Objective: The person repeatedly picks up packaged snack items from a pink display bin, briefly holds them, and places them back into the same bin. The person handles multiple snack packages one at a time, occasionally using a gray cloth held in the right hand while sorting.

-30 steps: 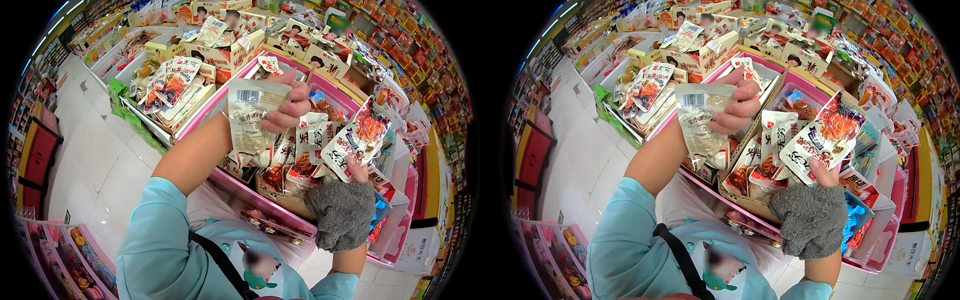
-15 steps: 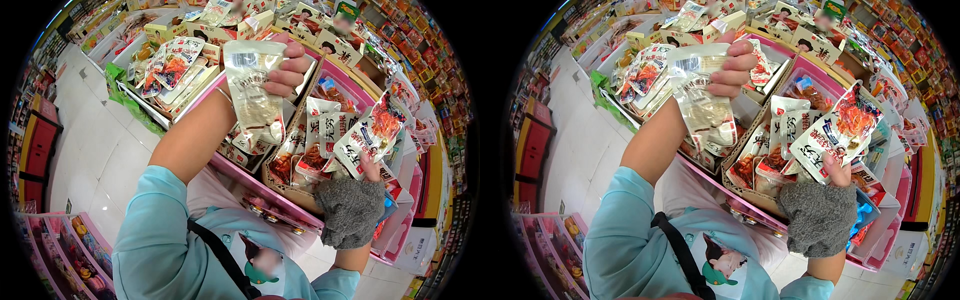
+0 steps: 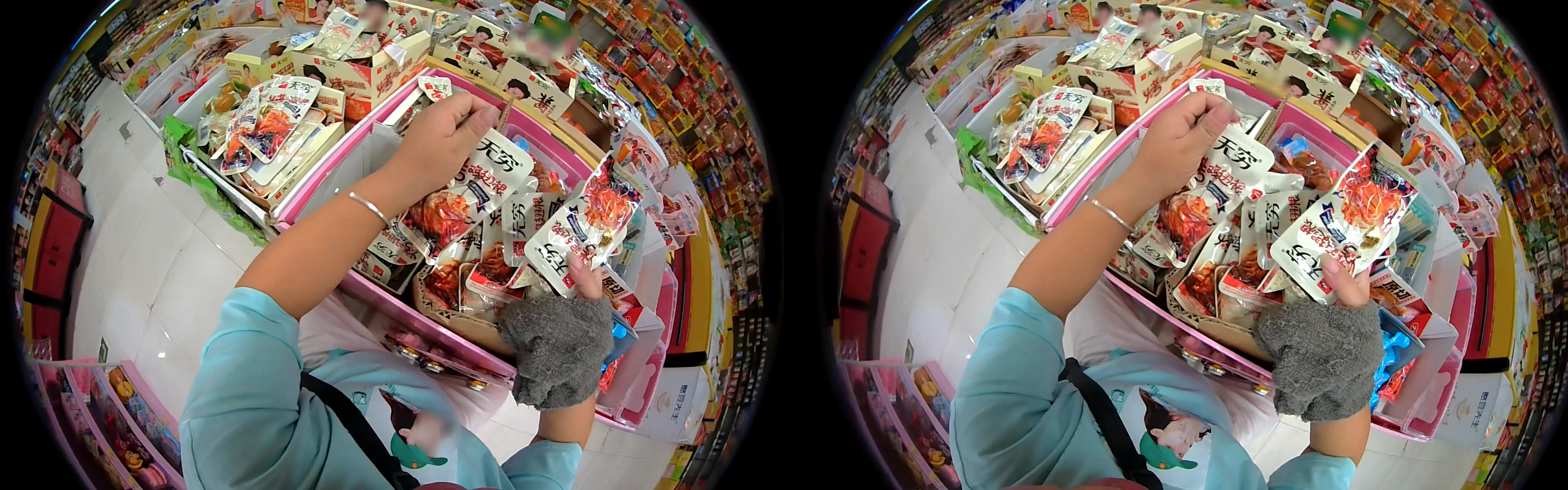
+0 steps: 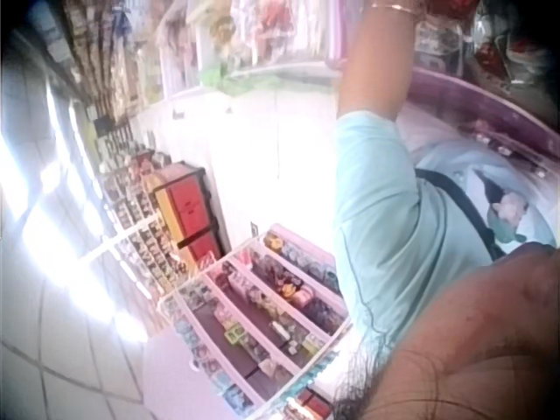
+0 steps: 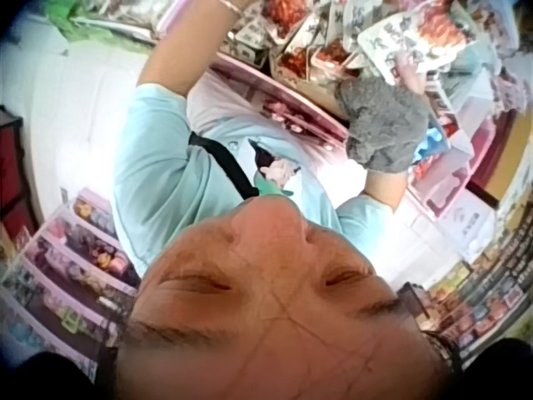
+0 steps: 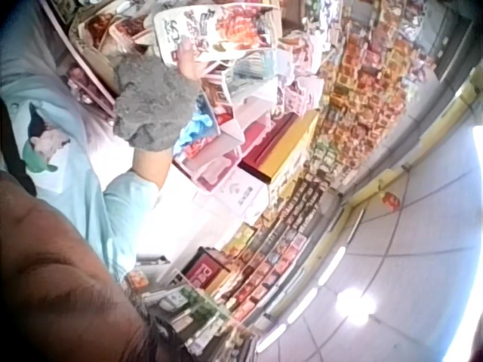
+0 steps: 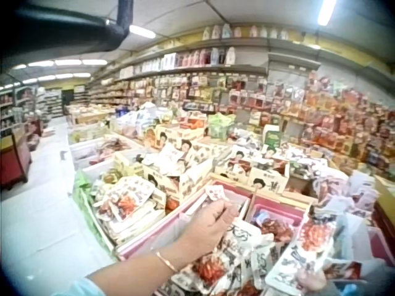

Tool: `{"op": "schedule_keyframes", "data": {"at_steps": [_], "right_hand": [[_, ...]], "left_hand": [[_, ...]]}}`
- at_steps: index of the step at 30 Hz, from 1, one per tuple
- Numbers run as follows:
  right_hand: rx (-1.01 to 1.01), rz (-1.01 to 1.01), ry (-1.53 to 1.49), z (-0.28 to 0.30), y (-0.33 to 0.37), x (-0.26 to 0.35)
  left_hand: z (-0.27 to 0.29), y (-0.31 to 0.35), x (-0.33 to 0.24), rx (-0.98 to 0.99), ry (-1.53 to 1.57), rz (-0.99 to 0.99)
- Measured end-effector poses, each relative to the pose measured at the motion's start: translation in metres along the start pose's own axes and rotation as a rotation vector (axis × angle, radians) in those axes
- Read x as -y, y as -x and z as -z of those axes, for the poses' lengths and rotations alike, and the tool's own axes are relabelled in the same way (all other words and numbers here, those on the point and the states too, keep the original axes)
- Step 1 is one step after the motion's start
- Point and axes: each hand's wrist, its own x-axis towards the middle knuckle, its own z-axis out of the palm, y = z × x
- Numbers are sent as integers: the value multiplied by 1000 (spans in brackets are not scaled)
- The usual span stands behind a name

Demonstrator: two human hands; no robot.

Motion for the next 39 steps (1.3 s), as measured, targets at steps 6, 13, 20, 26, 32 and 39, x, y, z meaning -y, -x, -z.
{"op": "schedule_keyframes", "data": {"at_steps": [6,13,20,26,32,39], "right_hand": [[25,-21,-51,-4,4,-2],[-2,15,-97,-12,9,2],[-46,-10,-71,-20,13,8],[-26,-64,-85,-19,15,10],[66,17,-34,-16,7,10],[94,45,-23,-2,1,-3]], "left_hand": [[-6,7,-3,-95,-127,-167],[-9,8,-5,-189,-128,-386],[-5,11,-8,-124,-98,-313],[-5,12,-9,-122,-96,-303],[-9,9,-7,-191,-82,-393],[-6,14,-12,-84,38,-188]]}}
